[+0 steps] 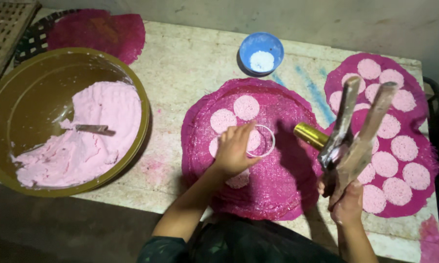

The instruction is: The person scoops pink dough into a handheld press and stamps circular pieces onto a pink mat. They repeatedly refill the press from a bowl and arrange the finished circles on the mat and a nearby tray.

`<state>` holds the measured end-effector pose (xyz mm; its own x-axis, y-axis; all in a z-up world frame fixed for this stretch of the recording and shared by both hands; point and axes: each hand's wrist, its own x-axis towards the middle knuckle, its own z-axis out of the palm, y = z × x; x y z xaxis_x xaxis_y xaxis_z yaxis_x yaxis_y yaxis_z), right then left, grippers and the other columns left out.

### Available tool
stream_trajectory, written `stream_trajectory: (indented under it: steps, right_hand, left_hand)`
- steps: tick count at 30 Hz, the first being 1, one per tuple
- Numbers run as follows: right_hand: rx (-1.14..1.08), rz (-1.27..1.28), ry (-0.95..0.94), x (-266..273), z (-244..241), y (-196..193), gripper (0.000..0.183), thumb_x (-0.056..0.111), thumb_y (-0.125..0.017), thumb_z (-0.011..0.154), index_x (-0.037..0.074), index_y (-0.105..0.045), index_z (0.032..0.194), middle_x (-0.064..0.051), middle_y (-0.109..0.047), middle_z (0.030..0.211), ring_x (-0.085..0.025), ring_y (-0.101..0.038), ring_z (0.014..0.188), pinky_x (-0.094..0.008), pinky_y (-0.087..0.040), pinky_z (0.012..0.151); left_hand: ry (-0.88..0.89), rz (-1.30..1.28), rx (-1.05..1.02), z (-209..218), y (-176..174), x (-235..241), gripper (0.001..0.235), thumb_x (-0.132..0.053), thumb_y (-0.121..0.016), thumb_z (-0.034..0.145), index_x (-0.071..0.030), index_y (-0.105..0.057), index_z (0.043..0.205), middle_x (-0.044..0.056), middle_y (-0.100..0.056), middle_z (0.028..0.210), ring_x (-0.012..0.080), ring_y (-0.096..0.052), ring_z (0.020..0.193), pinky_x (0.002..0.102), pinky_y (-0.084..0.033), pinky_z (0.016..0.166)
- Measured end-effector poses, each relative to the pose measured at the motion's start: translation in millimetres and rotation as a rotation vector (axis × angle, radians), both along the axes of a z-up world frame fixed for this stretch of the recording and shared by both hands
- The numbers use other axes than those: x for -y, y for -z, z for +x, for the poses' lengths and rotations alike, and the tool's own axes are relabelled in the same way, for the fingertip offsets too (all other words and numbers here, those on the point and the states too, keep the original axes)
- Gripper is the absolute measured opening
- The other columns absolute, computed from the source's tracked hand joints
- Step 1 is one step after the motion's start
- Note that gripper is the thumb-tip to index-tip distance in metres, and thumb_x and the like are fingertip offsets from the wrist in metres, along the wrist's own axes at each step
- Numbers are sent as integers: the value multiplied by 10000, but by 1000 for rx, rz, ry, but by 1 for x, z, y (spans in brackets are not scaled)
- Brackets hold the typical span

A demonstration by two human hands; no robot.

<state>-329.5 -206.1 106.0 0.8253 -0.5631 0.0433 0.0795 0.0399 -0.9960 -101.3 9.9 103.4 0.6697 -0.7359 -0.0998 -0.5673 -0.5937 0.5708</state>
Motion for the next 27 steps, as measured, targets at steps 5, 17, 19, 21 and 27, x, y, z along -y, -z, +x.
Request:
stream_trajectory:
  steps: [5, 17, 19, 21, 27]
  right_hand:
    - [54, 17, -23, 4, -10, 3, 841, 810, -357, 1001, -11, -530, 1065, -120, -550, 791, -212, -514, 713, -348, -399, 647]
    - [13, 50, 36, 12, -26, 23, 845, 784, -328, 1014, -15, -542, 1184, -124, -573, 878, -208, -522, 735, -340, -401, 647]
    - [5, 48, 36, 9, -29, 24, 843, 780, -327, 1009, -13, -543, 1196, -121, -575, 879, -205, -530, 736, -337, -409, 649]
    - [41, 49, -19, 9, -26, 22, 858, 787, -321, 1013, -22, -558, 1170, -123, -582, 845, -201, -538, 725, -329, -417, 656]
    - [10, -26, 24, 9, -35, 13, 860, 782, -338, 987, -39, -571, 1094, -133, -593, 781, -204, -525, 655, -329, -383, 576]
  left_hand:
    - [214, 66, -17, -35, -3, 16, 1127, -468, -827, 760, -56, -262, 1643, 171, -436, 1517, 326, -403, 1351, 518, -288, 1180]
    - [18, 7, 95, -24, 38, 10, 528, -376, -606, 969, -145, -581, 1443, 178, -263, 1610, 445, -220, 1445, 692, -145, 1111]
    - [-74, -20, 232, -4, 45, 17, 474, -305, -599, 964, -169, -621, 1418, 177, -305, 1606, 424, -277, 1435, 636, -205, 1149]
    - [-126, -56, 297, 12, 51, 22, 448, -267, -616, 934, -189, -651, 1373, 176, -335, 1597, 416, -307, 1426, 600, -239, 1165]
    - [-105, -52, 267, 22, 65, 33, 373, -237, -664, 868, -224, -709, 1238, 162, -376, 1571, 396, -321, 1421, 569, -250, 1167]
